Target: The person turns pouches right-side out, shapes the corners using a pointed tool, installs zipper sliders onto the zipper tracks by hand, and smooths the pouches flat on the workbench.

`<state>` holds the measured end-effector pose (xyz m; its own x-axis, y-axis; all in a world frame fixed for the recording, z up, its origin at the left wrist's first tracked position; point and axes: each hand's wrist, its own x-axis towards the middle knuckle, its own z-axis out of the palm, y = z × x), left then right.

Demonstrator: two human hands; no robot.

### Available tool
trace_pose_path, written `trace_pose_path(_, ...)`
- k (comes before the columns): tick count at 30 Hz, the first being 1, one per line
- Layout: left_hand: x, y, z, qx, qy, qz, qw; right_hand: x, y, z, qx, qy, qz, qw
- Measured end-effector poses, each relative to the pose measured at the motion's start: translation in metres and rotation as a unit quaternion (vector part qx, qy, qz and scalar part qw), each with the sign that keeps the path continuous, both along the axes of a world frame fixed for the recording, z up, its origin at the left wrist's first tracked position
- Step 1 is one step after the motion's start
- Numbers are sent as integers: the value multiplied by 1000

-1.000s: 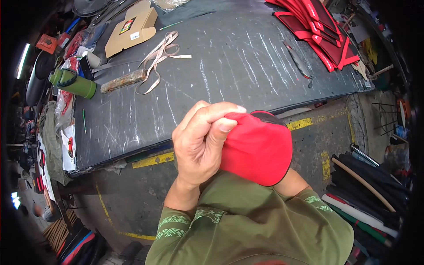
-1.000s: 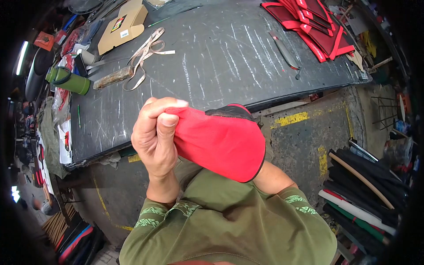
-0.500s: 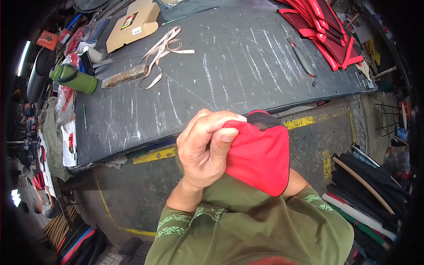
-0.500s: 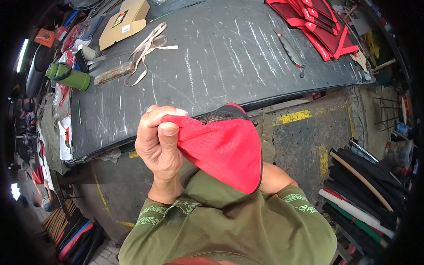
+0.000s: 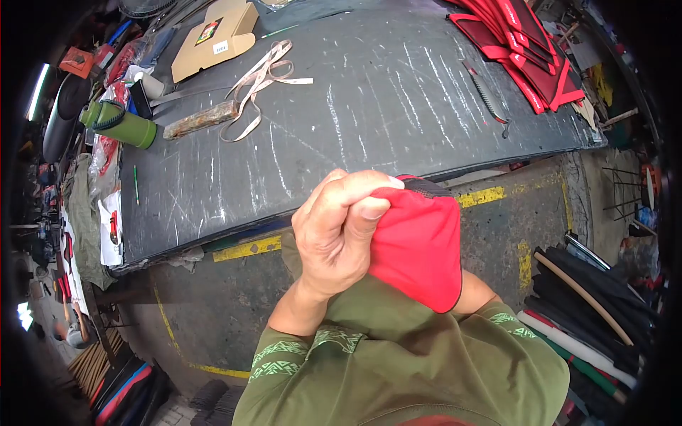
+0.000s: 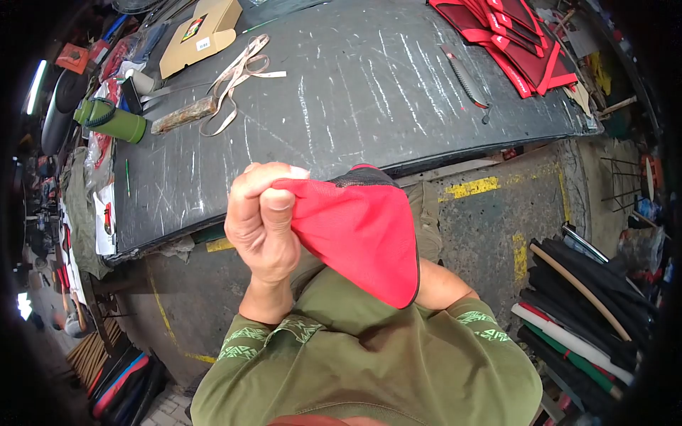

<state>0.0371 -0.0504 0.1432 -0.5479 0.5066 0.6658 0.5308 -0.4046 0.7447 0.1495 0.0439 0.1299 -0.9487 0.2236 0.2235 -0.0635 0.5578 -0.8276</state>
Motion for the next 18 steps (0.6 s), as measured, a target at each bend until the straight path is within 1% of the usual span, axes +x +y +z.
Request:
trace_pose_path(2,1,5,-7,4,18,48,999,1,-3,-4,-5,1,2,1000)
trace_pose_path(3,1,5,-10,2,16,50,999,1,-4,-6,-7,0,2,1000)
trace_pose_path(6,-1,9,-19,14,-43,81,996,0,-7,-21,-31,-4,3,999)
trace_pose_path(7,0,8,-19,14,-45,80,996,0,-7,-26,-43,-6,3,999)
trace_pose_path(9,3,4,-16,13,-90,77,993,-1,-7,-35,-85,-5,1,996)
trace_pose_path(11,4,2,-14,16,-112,75,991,-2,-10,-39,-172,15,-13,985)
trace_pose_path(13,4,0,-13,19,-111,78,991,0,-11,-44,-225,28,-26,974)
trace_pose_path(15,2,-1,-11,19,-109,78,991,5,-9,-48,-329,12,-12,944)
trace_pose_path(17,0,-2,-10,5,-52,82,995,5,-8,-45,-380,3,-4,925)
trace_pose_path(18,-1,-2,-9,-2,-24,84,996,2,-6,-34,-257,19,-4,966)
